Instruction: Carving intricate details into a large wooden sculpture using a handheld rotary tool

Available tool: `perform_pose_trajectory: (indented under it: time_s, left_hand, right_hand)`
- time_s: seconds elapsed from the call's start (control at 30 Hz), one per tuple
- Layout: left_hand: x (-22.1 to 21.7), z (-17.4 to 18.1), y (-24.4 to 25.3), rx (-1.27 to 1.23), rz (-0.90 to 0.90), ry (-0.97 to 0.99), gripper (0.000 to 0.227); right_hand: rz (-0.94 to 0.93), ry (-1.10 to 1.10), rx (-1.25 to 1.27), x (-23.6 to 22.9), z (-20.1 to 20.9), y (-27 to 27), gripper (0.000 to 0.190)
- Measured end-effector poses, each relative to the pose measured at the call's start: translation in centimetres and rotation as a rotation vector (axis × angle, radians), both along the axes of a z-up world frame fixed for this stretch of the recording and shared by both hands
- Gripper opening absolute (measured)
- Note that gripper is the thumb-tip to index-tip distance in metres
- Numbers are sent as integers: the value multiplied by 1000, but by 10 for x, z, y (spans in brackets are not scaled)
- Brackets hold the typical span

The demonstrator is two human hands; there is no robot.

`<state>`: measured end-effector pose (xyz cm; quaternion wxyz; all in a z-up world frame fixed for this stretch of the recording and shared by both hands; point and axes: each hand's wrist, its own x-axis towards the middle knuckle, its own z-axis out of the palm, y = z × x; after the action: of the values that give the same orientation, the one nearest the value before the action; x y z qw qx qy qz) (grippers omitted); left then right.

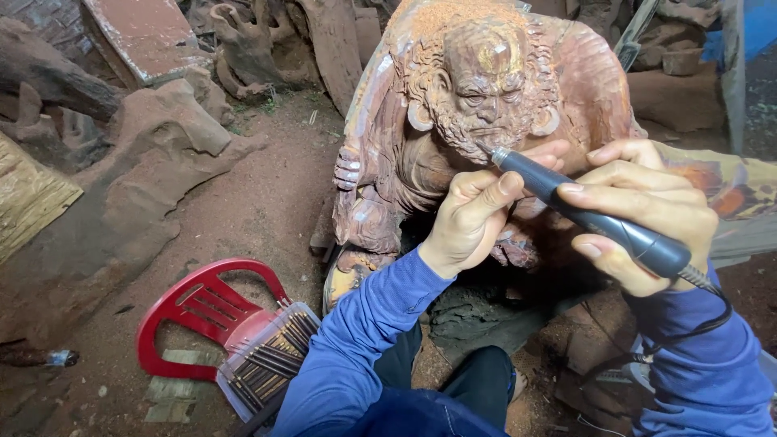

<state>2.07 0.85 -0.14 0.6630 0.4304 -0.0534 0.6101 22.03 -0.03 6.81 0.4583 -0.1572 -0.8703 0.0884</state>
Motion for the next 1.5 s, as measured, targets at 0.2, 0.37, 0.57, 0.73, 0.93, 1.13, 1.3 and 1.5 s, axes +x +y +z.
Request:
perform_pose_trajectory:
  time_s: [0.2, 0.37, 0.57, 0.73, 0.93, 1.13, 1.3, 1.5]
  left_hand:
    - [0, -1, 1, 0, 7, 5, 30]
    - [1, -1, 1, -2, -5, -8, 31]
    - [1, -1, 0, 4, 12, 9, 31]
    - [1, -1, 0, 9, 9, 6, 31]
    - [1, -2, 1, 10, 3, 4, 29]
    - [0, -3, 2, 26, 9, 10, 29]
    - [0, -3, 1, 14, -1, 8, 29]
    - [1, 0, 0, 20, 10, 22, 29]
  right_hand:
    - [7, -9, 21, -1, 0, 1, 45]
    - [15, -3, 36, -1, -2, 2, 44]
    - [-8, 6, 15, -1, -3, 0, 45]
    - [-4, 5, 27, 0, -4, 1, 44]
    - [-22, 2, 15, -3, -3, -1, 43]
    - [-21, -7, 20, -2, -2, 0, 43]
    - [-12, -16, 29, -3, -2, 2, 43]
    - [-20, 13, 11, -4, -1, -2, 41]
